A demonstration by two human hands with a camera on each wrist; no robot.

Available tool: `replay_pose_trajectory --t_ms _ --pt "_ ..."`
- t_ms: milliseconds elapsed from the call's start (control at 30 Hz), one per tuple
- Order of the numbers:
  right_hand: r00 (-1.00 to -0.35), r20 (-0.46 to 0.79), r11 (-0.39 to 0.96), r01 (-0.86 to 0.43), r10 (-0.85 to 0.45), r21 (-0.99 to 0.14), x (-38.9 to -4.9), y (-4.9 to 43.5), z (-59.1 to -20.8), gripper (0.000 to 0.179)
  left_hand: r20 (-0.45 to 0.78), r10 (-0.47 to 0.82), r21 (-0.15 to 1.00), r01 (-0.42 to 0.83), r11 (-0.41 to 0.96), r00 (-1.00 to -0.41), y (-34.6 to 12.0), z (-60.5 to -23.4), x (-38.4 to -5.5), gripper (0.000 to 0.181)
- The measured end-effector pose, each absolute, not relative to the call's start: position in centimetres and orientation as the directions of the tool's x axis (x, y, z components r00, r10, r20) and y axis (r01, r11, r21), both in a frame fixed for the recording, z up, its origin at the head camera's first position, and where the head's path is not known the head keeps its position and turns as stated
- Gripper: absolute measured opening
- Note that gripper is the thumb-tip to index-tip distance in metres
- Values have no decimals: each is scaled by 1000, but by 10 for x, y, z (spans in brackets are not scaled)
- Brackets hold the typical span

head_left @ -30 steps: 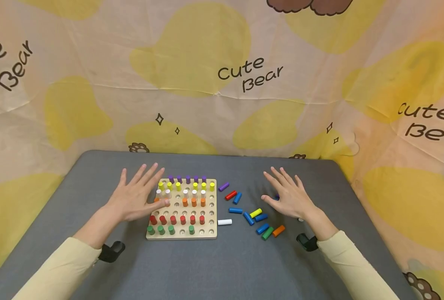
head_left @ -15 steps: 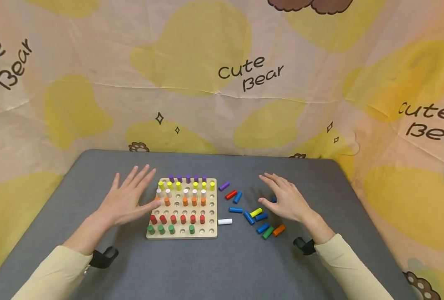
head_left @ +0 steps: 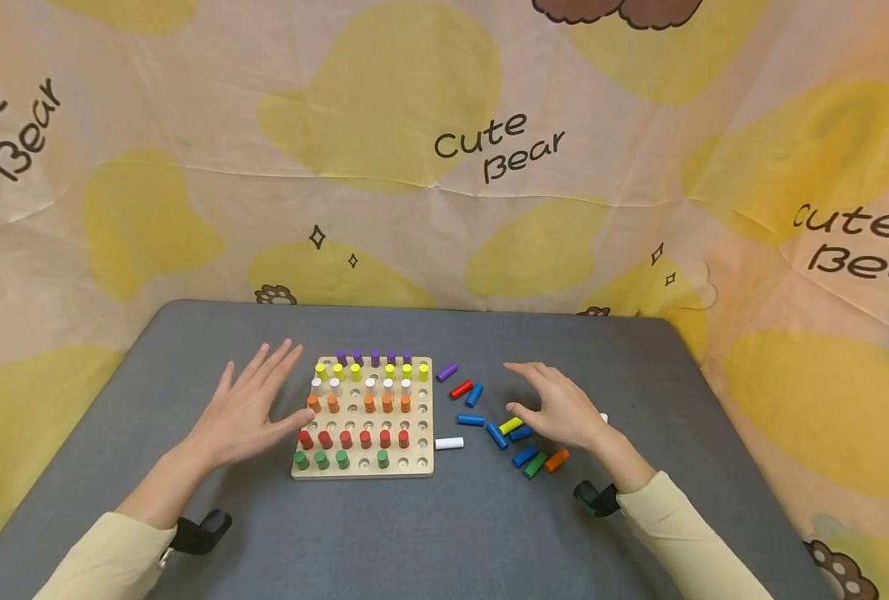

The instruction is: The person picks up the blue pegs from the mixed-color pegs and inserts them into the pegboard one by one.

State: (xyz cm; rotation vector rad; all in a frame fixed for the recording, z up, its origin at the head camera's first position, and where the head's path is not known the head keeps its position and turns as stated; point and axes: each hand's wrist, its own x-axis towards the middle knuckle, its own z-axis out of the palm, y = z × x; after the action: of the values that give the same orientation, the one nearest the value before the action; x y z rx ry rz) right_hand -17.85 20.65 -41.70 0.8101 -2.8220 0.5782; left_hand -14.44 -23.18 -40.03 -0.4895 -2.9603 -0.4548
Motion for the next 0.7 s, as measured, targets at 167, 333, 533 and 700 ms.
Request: replay_pose_trajectory --t_ms 167,333,533,700 --pt "-848 216 772 -530 -484 -351 -175 203 -421 56 169 277 320 318 892 -946 -235 -407 -140 90" --pt "-844 208 751 -535 -495 -387 -174 200 -426 53 183 286 341 333 879 -941 -236 -413 -136 89" --pt "-825 198 709 -559 -530 -431 -175 195 -432 51 174 294 346 338 875 -940 -236 -424 -130 91" --pt "-823 179 688 -552 -539 -471 -176 192 -434 48 150 294 350 329 877 -944 -239 -432 -126 93"
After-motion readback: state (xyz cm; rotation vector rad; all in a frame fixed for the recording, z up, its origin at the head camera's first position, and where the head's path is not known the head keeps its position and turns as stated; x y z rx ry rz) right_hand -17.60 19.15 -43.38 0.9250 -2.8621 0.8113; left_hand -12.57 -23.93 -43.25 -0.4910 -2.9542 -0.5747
